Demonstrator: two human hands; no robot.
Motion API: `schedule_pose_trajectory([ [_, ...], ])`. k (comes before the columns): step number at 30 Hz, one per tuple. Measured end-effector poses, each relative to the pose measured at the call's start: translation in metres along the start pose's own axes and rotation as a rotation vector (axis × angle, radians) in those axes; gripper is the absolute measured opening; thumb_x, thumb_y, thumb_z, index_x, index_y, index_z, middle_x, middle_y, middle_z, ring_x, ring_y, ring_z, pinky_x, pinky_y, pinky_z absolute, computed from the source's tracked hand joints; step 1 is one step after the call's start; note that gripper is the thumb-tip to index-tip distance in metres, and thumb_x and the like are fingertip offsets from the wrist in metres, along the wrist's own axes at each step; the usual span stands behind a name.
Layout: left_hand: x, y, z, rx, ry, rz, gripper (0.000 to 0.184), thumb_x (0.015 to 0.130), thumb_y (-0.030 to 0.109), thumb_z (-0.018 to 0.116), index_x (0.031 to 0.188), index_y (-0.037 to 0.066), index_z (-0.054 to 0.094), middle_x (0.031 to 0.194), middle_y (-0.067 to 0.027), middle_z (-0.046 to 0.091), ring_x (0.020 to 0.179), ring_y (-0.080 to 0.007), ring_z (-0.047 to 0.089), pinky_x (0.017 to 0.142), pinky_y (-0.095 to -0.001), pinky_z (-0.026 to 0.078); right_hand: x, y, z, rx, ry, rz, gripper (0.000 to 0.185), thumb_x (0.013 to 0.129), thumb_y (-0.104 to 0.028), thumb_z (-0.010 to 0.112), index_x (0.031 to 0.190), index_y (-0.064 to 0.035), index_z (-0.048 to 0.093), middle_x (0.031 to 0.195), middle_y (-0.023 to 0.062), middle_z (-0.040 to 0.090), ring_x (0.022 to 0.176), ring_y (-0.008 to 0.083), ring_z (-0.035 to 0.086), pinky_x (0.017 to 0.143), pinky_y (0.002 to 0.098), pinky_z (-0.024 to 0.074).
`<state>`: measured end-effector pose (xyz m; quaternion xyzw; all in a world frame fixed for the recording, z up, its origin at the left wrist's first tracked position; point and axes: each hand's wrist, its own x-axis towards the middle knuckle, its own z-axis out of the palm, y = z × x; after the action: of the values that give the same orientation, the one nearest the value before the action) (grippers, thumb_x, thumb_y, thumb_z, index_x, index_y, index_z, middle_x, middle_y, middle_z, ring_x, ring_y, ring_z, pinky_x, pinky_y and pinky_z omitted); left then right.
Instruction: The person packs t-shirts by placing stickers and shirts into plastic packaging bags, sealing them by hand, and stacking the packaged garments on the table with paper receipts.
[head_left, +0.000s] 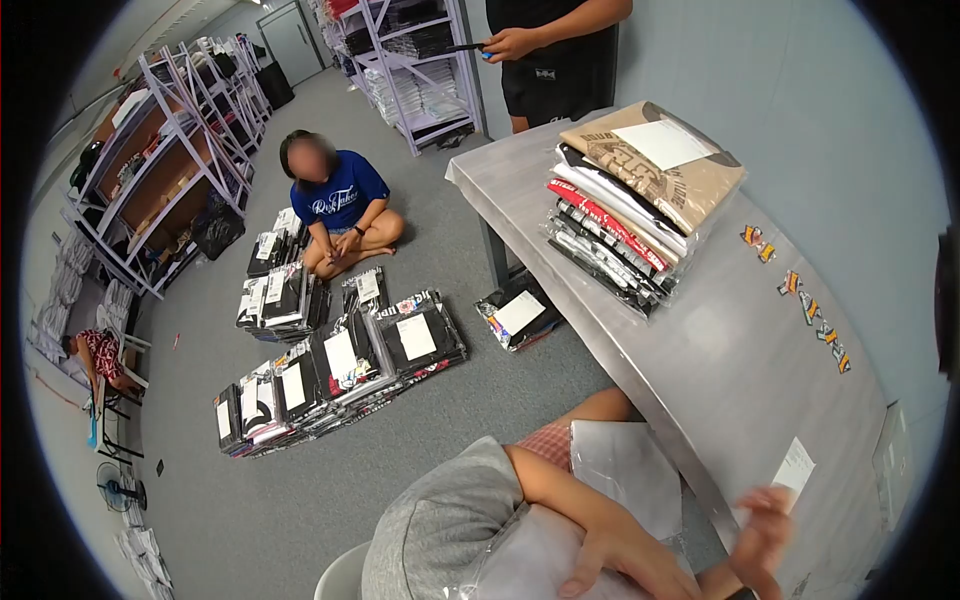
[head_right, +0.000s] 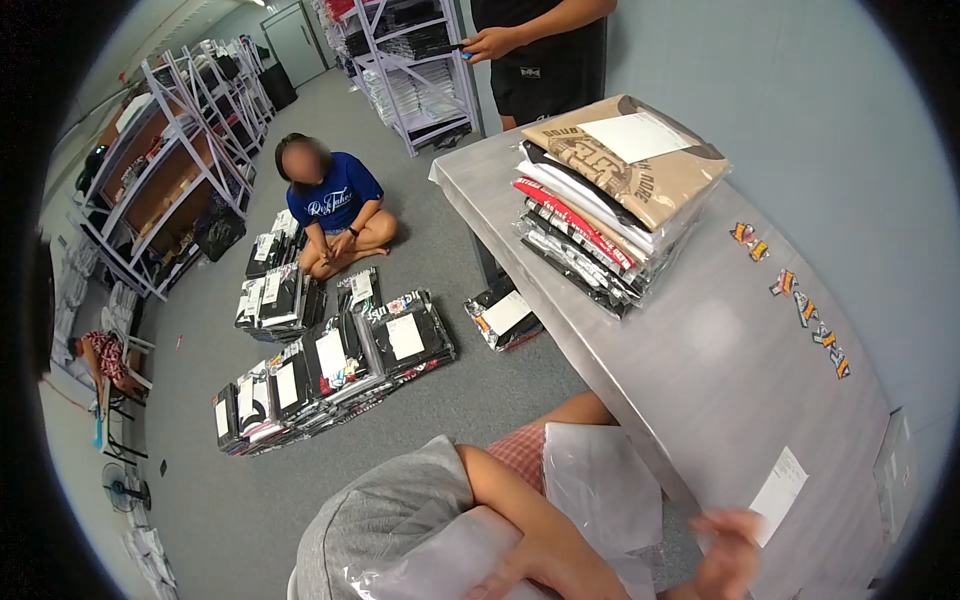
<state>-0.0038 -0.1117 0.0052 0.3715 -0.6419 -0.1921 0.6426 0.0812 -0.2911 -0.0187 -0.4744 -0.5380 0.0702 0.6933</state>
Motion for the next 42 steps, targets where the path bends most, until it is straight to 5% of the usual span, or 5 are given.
schedule_pose_trajectory([
  [3, 0.002, -0.010, 0.001, 0.083, -0.058, 0.078, 0.114, 0.059, 0.075, 0.052, 0.130, -0.009, 0.021, 0.138, -0.0262, 0.014, 0.127, -0.0387, 0.013, 0.100, -0.0494, 0.011, 0.008, 0.017, 0.041, -0.059, -0.351, 0.673, 0.045, 0.088, -0.036, 0.042, 0.115, -0.0008, 0.046, 0.116, 0.0156, 0.049, 0.105, 0.0237, 0.048, 0.087, 0.0290, 0.0372],
  [26, 0.007, -0.022, -0.004, 0.176, -0.194, 0.053, 0.102, 0.069, 0.065, 0.054, 0.134, -0.004, 0.016, 0.140, -0.0228, 0.013, 0.129, -0.0376, 0.014, 0.100, -0.0536, 0.008, -0.075, 0.036, 0.019, -0.016, 0.188, 0.727, 0.040, 0.088, -0.026, 0.045, 0.118, 0.0000, 0.043, 0.117, 0.0142, 0.048, 0.105, 0.0226, 0.047, 0.088, 0.0300, 0.0370],
  [32, -0.048, -0.025, -0.017, -0.156, 0.149, 0.662, 0.094, 0.068, 0.059, 0.060, 0.129, -0.005, 0.029, 0.131, -0.0261, 0.031, 0.124, -0.0384, 0.027, 0.102, -0.0491, 0.016, -0.079, 0.041, 0.009, -0.016, 0.305, 0.701, 0.039, 0.088, -0.024, 0.046, 0.118, 0.0002, 0.043, 0.117, 0.0138, 0.048, 0.106, 0.0222, 0.047, 0.089, 0.0303, 0.0370],
  [36, -0.107, 0.006, 0.036, 0.089, 0.949, 0.170, 0.064, 0.073, 0.018, 0.066, 0.125, -0.005, 0.035, 0.121, -0.0203, 0.045, 0.115, -0.0297, 0.041, 0.097, -0.0396, 0.030, -0.077, 0.041, -0.001, -0.021, 0.364, 0.685, 0.039, 0.088, -0.022, 0.047, 0.119, 0.0003, 0.042, 0.117, 0.0136, 0.048, 0.106, 0.0220, 0.047, 0.089, 0.0305, 0.0369],
  [42, -0.096, 0.005, 0.025, 0.432, 1.734, 0.268, 0.046, 0.087, 0.010, 0.049, 0.128, 0.000, 0.033, 0.118, -0.0094, 0.049, 0.108, -0.0167, 0.047, 0.093, -0.0312, 0.034, -0.085, 0.047, -0.004, 0.015, 0.454, 0.706, 0.038, 0.087, -0.019, 0.048, 0.119, 0.0005, 0.041, 0.118, 0.0132, 0.048, 0.106, 0.0217, 0.047, 0.089, 0.0308, 0.0369],
])
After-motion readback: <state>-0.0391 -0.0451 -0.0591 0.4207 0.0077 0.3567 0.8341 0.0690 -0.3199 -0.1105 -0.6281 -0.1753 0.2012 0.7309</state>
